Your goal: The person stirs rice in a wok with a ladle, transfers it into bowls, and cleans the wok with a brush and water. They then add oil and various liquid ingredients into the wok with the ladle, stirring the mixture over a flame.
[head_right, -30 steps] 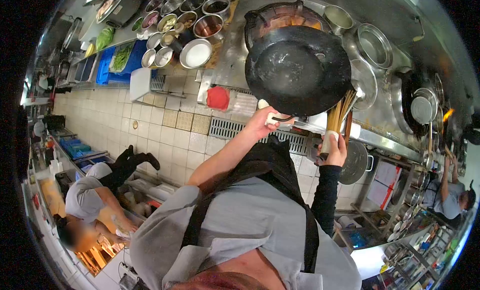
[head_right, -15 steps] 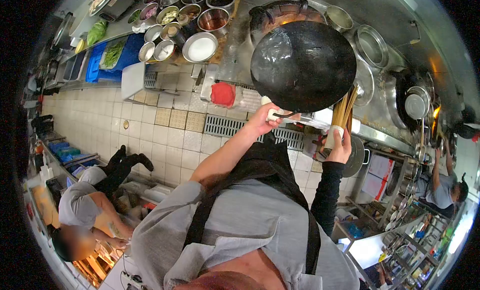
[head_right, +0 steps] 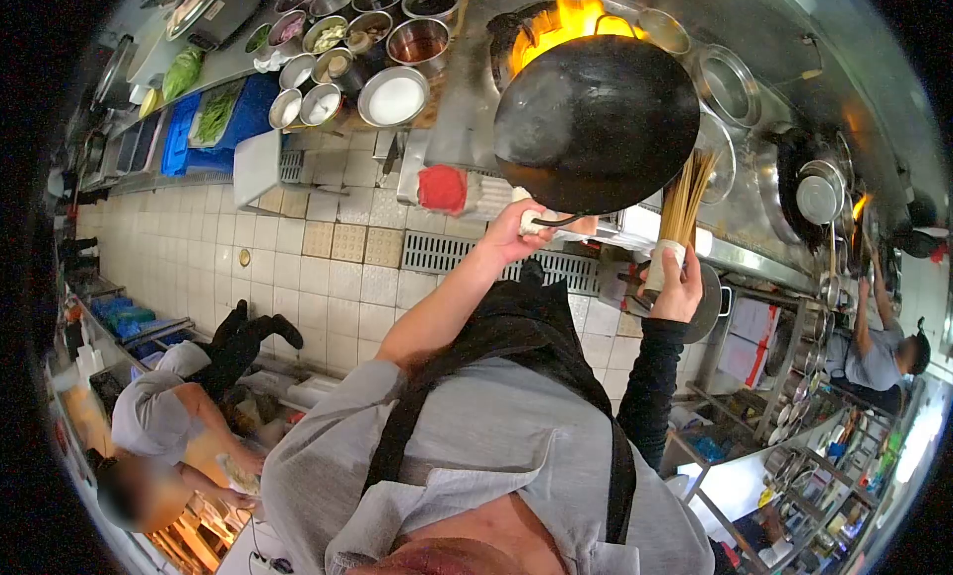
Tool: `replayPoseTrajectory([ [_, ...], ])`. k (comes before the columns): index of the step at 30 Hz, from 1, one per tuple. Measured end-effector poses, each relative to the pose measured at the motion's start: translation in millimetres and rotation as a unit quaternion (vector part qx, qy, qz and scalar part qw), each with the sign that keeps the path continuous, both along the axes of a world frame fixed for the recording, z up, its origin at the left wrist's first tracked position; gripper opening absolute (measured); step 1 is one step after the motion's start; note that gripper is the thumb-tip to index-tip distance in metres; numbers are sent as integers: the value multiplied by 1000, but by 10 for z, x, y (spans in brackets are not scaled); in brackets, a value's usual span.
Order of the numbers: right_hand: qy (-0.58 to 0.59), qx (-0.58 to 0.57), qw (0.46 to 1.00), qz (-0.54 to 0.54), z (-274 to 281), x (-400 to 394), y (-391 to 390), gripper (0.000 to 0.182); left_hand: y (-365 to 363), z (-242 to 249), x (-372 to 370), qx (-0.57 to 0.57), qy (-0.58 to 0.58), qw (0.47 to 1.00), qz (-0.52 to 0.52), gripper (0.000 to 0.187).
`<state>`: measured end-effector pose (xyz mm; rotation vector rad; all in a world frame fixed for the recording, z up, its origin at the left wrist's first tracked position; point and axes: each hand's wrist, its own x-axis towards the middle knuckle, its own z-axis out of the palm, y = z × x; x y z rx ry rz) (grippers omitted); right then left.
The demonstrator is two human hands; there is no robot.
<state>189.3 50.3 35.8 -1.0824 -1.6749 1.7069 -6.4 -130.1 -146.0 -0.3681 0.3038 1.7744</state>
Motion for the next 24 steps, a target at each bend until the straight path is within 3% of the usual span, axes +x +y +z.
replayPoseTrajectory([
  [7, -9, 21, 1000, -2, 244, -104, -171, 61, -132, 228, -162, 46, -34, 997, -54, 38],
  [13, -28, 55, 998, -1, 325, -129, -272, 61, -177, 64, -178, 64, -9, 996, -64, 45],
  [19, -38, 93, 995, 20, 456, -113, -423, 60, -287, 82, -229, 88, -34, 992, -86, 36],
  [24, -51, 91, 994, 23, 609, -79, -624, 62, -321, -301, -206, 103, 3, 985, -139, 38],
])
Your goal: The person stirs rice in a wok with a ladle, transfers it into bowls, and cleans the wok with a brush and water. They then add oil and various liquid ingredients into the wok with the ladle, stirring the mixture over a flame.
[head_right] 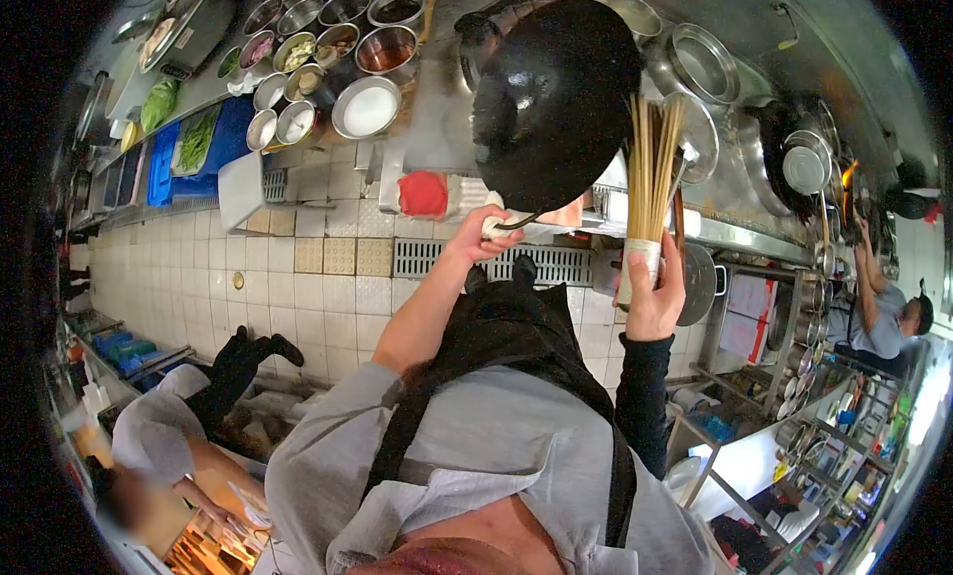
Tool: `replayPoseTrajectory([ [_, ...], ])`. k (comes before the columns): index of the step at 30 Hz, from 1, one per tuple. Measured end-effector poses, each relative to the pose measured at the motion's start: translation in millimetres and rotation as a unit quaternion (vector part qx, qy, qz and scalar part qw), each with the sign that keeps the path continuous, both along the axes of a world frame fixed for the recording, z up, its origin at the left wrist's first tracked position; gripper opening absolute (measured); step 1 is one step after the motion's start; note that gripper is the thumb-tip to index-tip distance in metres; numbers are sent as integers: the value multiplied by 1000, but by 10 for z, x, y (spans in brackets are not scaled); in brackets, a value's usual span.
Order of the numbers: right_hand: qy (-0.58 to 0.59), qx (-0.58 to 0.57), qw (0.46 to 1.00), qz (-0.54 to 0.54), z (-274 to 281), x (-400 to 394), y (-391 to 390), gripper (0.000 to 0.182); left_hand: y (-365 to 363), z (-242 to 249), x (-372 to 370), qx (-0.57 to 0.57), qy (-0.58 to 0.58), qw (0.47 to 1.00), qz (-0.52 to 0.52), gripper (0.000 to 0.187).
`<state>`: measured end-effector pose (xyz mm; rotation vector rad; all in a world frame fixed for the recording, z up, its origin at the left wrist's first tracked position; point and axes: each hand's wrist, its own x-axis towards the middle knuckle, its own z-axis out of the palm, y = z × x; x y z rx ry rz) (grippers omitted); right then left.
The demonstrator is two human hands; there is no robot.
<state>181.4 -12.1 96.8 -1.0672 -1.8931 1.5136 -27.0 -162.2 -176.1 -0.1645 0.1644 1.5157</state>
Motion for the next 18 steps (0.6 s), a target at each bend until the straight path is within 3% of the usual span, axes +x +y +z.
replayPoseTrajectory([
  [2, -10, 23, 1000, 16, 27, 42, -67, 63, -18, -232, -3, 33, -15, 999, -33, 42],
  [6, 28, 29, 998, 51, 13, 111, -187, 65, -40, -511, -60, -25, -40, 994, -99, 44],
  [7, 15, 14, 998, 52, 42, 130, -195, 65, -14, -592, -87, 27, -22, 992, -117, 46],
  [10, 13, -6, 999, 30, -62, 199, -104, 62, 67, -607, -132, -11, 33, 989, -141, 43],
  [13, 11, -33, 999, -16, -148, 301, 53, 60, 179, -345, -142, -20, 67, 992, -103, 40],
  [18, 12, -18, 997, -78, -446, 507, 372, 61, 512, 117, -268, -115, 72, 989, 65, 26],
])
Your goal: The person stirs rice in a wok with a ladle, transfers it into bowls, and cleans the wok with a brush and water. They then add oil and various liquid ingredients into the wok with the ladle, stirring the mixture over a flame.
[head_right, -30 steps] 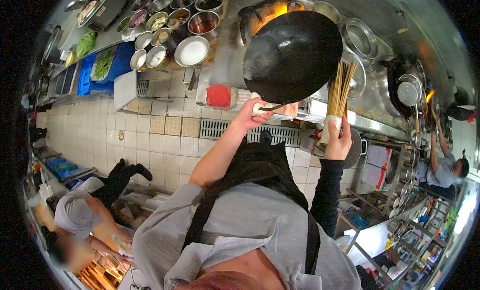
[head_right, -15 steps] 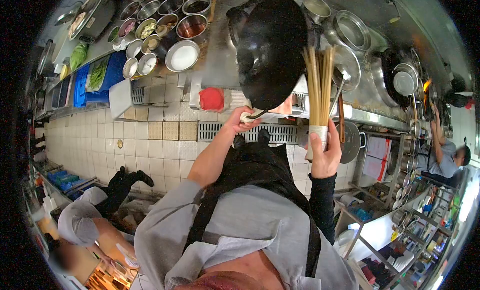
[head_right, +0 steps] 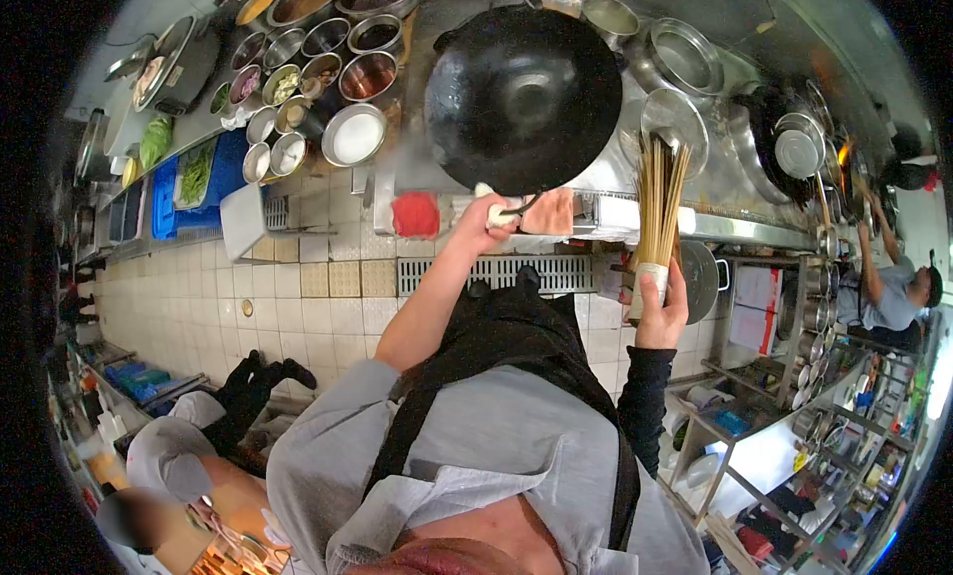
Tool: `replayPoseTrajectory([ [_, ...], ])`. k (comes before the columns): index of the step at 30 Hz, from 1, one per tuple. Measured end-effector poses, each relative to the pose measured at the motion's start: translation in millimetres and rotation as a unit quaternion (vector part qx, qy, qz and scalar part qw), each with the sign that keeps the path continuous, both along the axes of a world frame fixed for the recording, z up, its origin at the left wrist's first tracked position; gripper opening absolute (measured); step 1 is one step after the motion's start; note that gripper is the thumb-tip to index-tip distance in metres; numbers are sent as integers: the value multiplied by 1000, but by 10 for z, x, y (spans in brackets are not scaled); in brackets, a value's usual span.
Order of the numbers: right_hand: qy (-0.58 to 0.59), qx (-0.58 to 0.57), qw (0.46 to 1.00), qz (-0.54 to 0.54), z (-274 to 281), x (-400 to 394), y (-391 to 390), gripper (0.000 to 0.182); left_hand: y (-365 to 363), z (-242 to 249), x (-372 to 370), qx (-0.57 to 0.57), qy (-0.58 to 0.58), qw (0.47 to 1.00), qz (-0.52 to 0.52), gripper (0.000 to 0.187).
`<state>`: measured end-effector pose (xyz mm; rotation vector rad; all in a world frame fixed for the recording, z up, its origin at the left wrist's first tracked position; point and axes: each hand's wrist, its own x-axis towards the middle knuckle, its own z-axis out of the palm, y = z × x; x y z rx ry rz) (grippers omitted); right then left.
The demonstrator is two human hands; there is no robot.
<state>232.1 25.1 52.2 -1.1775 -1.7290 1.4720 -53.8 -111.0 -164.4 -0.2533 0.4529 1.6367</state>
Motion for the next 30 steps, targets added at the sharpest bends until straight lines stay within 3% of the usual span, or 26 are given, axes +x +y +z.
replayPoseTrajectory([
  [3, 2, 18, 1000, -6, -167, 82, 167, 60, 306, 81, -244, -134, 89, 984, 73, 14],
  [6, 11, -52, 999, -12, 26, -16, 74, 60, 718, 255, -389, -265, 168, 943, 113, 15],
  [8, 21, -45, 999, -15, -39, -57, 97, 61, 944, 172, -469, -264, 137, 946, 127, 17],
  [10, 33, 36, 999, 0, -138, -131, 113, 61, 1188, 0, -494, -236, 103, 956, 143, 18],
  [12, 22, -44, 998, 25, -14, -184, 71, 61, 1427, -30, -438, -266, 123, 943, 157, 21],
  [15, 21, -52, 997, 44, 79, -284, 7, 61, 1659, -54, -358, -329, 144, 916, 179, 22],
  [19, 9, -17, 997, 80, -84, -365, 80, 62, 1660, 14, -308, -310, 116, 931, 156, 35],
  [21, -8, -60, 994, 93, 62, -481, 92, 62, 1575, 116, -276, -308, 68, 937, 150, 40],
  [22, -16, -83, 991, 101, 105, -541, 108, 62, 1457, 148, -230, -300, 114, 938, 134, 39],
  [24, -27, 1, 993, 115, -102, -634, 273, 62, 1135, 215, -80, -282, 206, 931, 101, 36],
  [25, -35, 34, 991, 128, -231, -673, 395, 63, 1001, 291, -4, -294, 285, 908, 83, 38],
  [27, -54, -3, 989, 134, 23, -912, 420, 61, 750, 490, 181, -315, 433, 844, 40, 43],
  [28, -67, 14, 988, 141, -17, -1015, 503, 63, 693, 556, 268, -335, 535, 774, 57, 46],
  [30, -79, 166, 967, 176, -122, -1266, 685, 63, 693, 722, 384, -357, 713, 596, 94, 54],
])
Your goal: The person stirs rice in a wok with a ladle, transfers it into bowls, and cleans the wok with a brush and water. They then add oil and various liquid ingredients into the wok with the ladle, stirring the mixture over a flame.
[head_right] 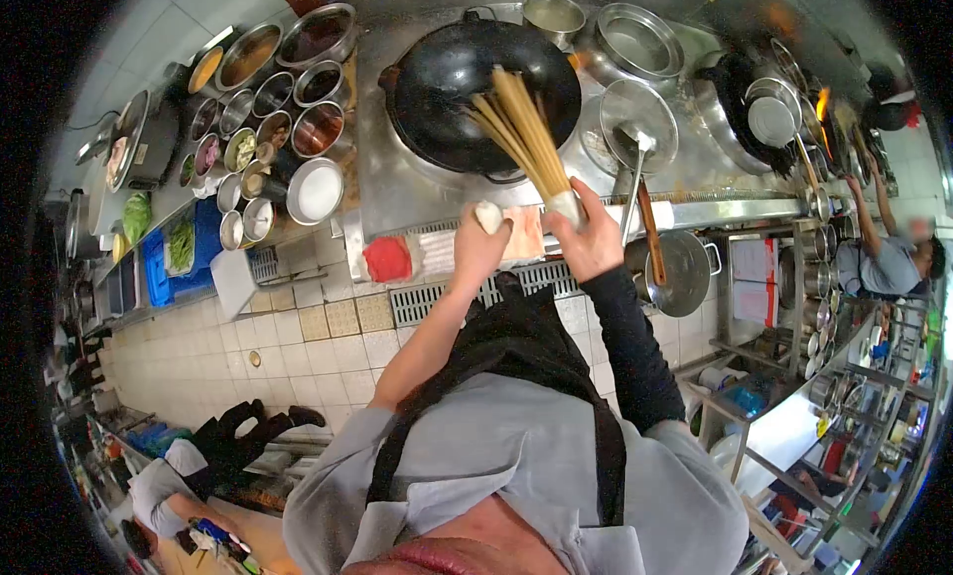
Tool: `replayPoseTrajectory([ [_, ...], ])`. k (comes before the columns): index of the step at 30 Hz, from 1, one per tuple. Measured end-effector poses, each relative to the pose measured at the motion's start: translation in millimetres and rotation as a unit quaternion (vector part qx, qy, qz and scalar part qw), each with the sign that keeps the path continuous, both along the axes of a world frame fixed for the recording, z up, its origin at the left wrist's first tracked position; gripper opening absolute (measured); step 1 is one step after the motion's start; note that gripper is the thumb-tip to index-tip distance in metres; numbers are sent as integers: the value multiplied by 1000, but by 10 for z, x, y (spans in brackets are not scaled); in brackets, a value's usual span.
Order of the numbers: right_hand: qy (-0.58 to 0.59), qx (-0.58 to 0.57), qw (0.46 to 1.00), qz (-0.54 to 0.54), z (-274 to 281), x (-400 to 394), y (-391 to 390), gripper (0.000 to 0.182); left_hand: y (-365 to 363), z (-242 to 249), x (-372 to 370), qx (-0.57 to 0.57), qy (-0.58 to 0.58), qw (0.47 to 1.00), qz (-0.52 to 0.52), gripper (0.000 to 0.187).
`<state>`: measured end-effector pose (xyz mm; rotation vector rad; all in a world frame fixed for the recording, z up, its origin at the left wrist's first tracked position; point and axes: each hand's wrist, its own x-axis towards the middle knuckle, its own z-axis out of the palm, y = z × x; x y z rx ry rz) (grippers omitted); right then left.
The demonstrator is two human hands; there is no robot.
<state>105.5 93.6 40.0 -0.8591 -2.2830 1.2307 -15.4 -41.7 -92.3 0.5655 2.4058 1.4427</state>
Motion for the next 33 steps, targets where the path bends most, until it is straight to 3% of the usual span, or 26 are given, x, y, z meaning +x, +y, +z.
replayPoseTrajectory([
  [1, 11, 52, 998, 41, -62, -139, 122, 62, 8, 387, 5, -22, 8, 999, -29, 54],
  [4, -43, 220, 960, 171, -99, -654, 531, 58, 229, 367, -177, -16, 140, 982, -129, 59],
  [6, -45, 201, 917, 341, -886, -1172, 1432, 48, 461, 368, -257, -31, 220, 967, -129, 64],
  [7, -162, 206, 892, 369, -1017, -1511, 1849, 48, 563, 284, -301, -41, 245, 959, -133, 64],
  [8, -279, 276, 875, 285, -1012, -1898, 2188, 47, 661, 190, -341, -51, 270, 952, -136, 65],
  [9, -312, 322, 882, 144, -1048, -2238, 2473, 47, 728, 89, -380, -63, 206, 962, -168, 64],
  [10, -268, 329, 905, 12, -1033, -2510, 2547, 47, 746, 2, -357, -85, 189, 963, -170, 63],
  [11, -200, 276, 935, -103, -758, -2718, 2231, 58, 792, -65, -359, -104, 176, 964, -168, 62],
  [13, -84, 224, 965, -111, -1040, -3197, 2126, 50, 818, -41, -351, -128, 176, 962, -166, 59],
  [14, -199, 193, 956, -95, -1206, -3416, 1953, 42, 765, -71, -289, -125, 171, 964, -162, 59],
  [16, -287, 275, 906, 141, -1670, -3534, 1577, 31, 785, -90, -351, -107, 180, 967, -145, 58],
  [17, -353, 365, 804, 309, -1677, -3453, 1297, 35, 773, -94, -347, -116, 194, 964, -139, 59],
  [19, -215, 311, 818, 435, -1248, -2607, 1171, 50, 778, 25, -350, -119, 153, 971, -137, 61],
  [20, -113, 195, 871, 436, -1208, -2207, 1323, 55, 759, 67, -378, -122, 134, 974, -138, 62],
  [21, -34, 153, 873, 462, -1471, -2088, 1730, 54, 734, 18, -391, -117, 149, 970, -150, 65],
  [22, -287, 172, 810, 482, -809, -2162, 1990, 45, 723, 12, -354, -115, 152, 972, -139, 66],
  [24, -341, 325, 872, 132, -1137, -2482, 2611, 46, 740, 54, -322, -114, 167, 972, -124, 66],
  [25, -271, 330, 904, 31, -1074, -2577, 2547, 58, 749, 19, -322, -109, 153, 975, -122, 70],
  [26, -183, 284, 941, -19, -1267, -2798, 2535, 64, 783, 71, -390, -112, 154, 975, -117, 69],
  [27, -201, 255, 946, -18, -1170, -2944, 2331, 61, 763, 129, -388, -118, 148, 975, -116, 68],
  [29, -370, 218, 900, 74, -1341, -3246, 1859, 39, 753, 136, -320, -131, 132, 976, -113, 67],
  [30, -447, 298, 815, 217, -924, -3185, 1420, 32, 774, 119, -334, -128, 141, 976, -110, 67],
  [31, -352, 392, 770, 359, -1616, -3257, 1352, 34, 765, 98, -347, -125, 150, 975, -107, 67],
  [32, -241, 254, 868, 351, -1211, -2798, 1159, 36, 733, 71, -324, -122, 156, 974, -108, 67],
  [33, -160, 223, 871, 408, -1296, -2485, 1158, 40, 734, 40, -317, -124, 158, 974, -106, 66],
])
